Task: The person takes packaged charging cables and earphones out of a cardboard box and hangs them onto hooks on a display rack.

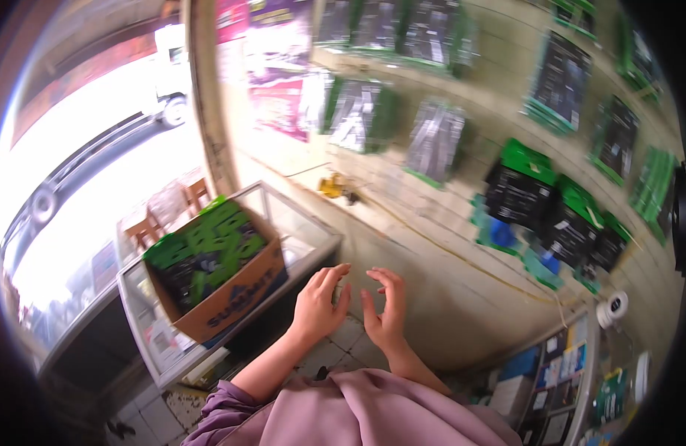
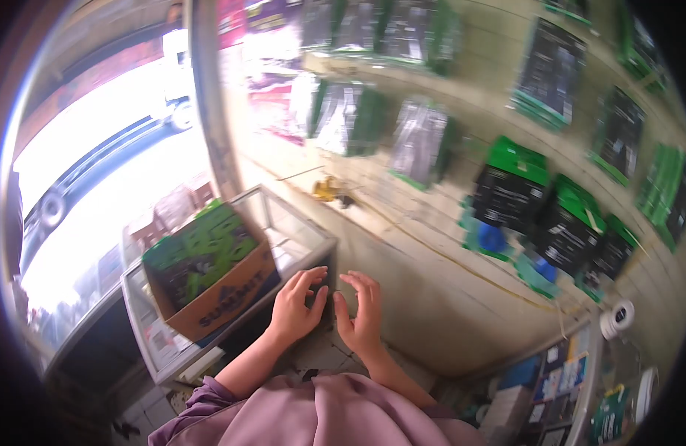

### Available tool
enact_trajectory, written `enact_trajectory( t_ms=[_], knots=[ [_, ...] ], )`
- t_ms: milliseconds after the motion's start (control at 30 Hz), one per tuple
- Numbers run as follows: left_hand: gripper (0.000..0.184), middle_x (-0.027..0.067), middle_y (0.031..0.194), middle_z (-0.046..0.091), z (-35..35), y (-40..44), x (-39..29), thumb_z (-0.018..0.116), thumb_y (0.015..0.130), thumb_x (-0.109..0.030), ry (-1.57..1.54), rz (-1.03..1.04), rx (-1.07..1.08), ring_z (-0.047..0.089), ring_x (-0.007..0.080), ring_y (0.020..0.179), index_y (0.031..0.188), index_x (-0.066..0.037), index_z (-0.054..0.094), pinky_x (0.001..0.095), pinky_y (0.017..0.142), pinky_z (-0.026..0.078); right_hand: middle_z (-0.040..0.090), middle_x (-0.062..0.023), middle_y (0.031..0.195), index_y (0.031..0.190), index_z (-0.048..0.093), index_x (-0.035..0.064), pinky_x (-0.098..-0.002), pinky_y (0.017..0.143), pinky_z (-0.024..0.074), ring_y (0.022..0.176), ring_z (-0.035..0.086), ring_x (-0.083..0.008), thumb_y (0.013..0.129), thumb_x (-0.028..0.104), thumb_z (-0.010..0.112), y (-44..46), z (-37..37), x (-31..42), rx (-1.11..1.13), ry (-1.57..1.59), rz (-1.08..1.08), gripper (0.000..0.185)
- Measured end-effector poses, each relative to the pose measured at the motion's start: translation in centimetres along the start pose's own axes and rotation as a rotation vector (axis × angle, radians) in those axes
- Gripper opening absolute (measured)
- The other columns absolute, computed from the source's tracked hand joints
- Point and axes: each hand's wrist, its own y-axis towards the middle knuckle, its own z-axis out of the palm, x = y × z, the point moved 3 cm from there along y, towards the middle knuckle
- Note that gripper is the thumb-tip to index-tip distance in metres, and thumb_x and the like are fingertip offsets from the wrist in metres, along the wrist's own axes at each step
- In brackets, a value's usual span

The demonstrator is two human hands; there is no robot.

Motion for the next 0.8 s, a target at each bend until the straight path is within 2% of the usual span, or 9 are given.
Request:
enact_trajectory(
  t_ms=[100, 133, 267, 400, 467, 567, 667, 733, 800],
  knots=[
    [0.032, 0.0121, 0.108, 0.068, -7.7, -0.6, 3.8, 0.065, 0.088, -0.007, 0.125, -0.103, -0.156, 0.068, 0.0251, 0.096, 0.120, -0.005, 0.062, 0.0330, 0.073, 0.056, 0.057, -0.0188, 0.121, 0.119, 0.060, 0.0037, -0.0427, 0.092, 0.0461, 0.114, 0.056, -0.0356, 0.089, 0.010, 0.067, 2.4, 7.4, 1.6, 0.173, 0.136, -0.096, 0.031],
    [0.030, 0.0161, 0.105, 0.064, -10.8, -0.8, 5.2, 0.063, 0.089, -0.009, 0.099, -0.158, -0.178, 0.065, 0.0331, 0.095, 0.118, -0.006, 0.061, 0.0405, 0.079, 0.054, 0.057, -0.0192, 0.121, 0.119, 0.060, 0.0039, -0.0435, 0.093, 0.0458, 0.114, 0.056, -0.0361, 0.088, 0.009, 0.067, 3.2, 10.5, 2.4, 0.255, 0.152, -0.143, 0.032],
    [0.022, 0.0177, 0.105, 0.061, -21.0, -2.0, 12.2, 0.063, 0.088, -0.007, 0.440, -0.296, -0.181, 0.060, 0.0384, 0.102, 0.110, -0.003, 0.063, 0.0449, 0.090, 0.049, 0.059, -0.0145, 0.116, 0.118, 0.060, 0.0087, -0.0445, 0.096, 0.0430, 0.114, 0.056, -0.0335, 0.089, 0.018, 0.067, 6.7, 21.7, 4.8, 0.483, 0.136, -0.361, 0.031],
    [0.025, 0.0141, 0.109, 0.064, -27.5, -3.2, 20.0, 0.067, 0.084, -0.009, 0.867, -0.425, -0.067, 0.058, 0.0332, 0.110, 0.108, -0.007, 0.068, 0.0444, 0.097, 0.042, 0.060, -0.0127, 0.115, 0.119, 0.060, 0.0108, -0.0465, 0.097, 0.0418, 0.115, 0.056, -0.0322, 0.089, 0.021, 0.066, 8.6, 33.7, 6.4, 0.681, 0.181, -0.457, 0.032],
    [0.028, 0.0133, 0.110, 0.064, -28.8, -3.5, 23.1, 0.070, 0.082, -0.012, 0.952, -0.488, -0.013, 0.058, 0.0309, 0.111, 0.109, -0.007, 0.067, 0.0460, 0.100, 0.039, 0.063, -0.0132, 0.118, 0.124, 0.058, 0.0107, -0.0495, 0.099, 0.0413, 0.119, 0.056, -0.0316, 0.087, 0.021, 0.069, 8.3, 39.2, 6.4, 0.998, 0.016, -0.454, 0.040],
    [0.039, 0.0157, 0.113, 0.060, -29.3, -4.3, 26.8, 0.075, 0.077, -0.017, 1.171, -0.629, 0.101, 0.058, 0.0327, 0.111, 0.112, -0.006, 0.060, 0.0514, 0.097, 0.037, 0.066, -0.0158, 0.118, 0.131, 0.050, 0.0092, -0.0529, 0.101, 0.0408, 0.118, 0.059, -0.0327, 0.083, 0.022, 0.073, 7.5, 45.2, 5.6, 1.180, -0.300, -0.318, 0.055],
    [0.039, 0.0150, 0.118, 0.057, -29.0, -3.6, 26.2, 0.067, 0.077, -0.008, 1.192, -0.713, 0.066, 0.058, 0.0319, 0.108, 0.115, -0.008, 0.058, 0.0474, 0.097, 0.037, 0.066, -0.0143, 0.121, 0.133, 0.045, 0.0090, -0.0552, 0.105, 0.0375, 0.120, 0.059, -0.0326, 0.080, 0.023, 0.078, 6.8, 49.3, 3.9, 1.237, -0.355, -0.043, 0.064],
    [0.044, 0.0157, 0.120, 0.053, -29.0, -3.8, 26.7, 0.068, 0.076, -0.008, 1.181, -0.739, 0.056, 0.057, 0.0332, 0.109, 0.119, -0.009, 0.055, 0.0460, 0.095, 0.037, 0.068, -0.0149, 0.113, 0.129, 0.044, 0.0076, -0.0526, 0.101, 0.0425, 0.113, 0.063, -0.0341, 0.078, 0.020, 0.080, 6.4, 49.8, 3.7, 1.155, -0.316, -0.046, 0.064],
    [0.058, 0.0165, 0.118, 0.052, -28.8, -4.2, 27.1, 0.079, 0.075, -0.018, 1.204, -0.697, -0.027, 0.053, 0.0340, 0.112, 0.124, -0.006, 0.051, 0.0488, 0.093, 0.037, 0.069, -0.0148, 0.108, 0.124, 0.046, 0.0081, -0.0482, 0.095, 0.0478, 0.108, 0.065, -0.0349, 0.075, 0.017, 0.082, 6.3, 49.6, 3.5, 1.117, -0.185, -0.008, 0.061]
  ],
)
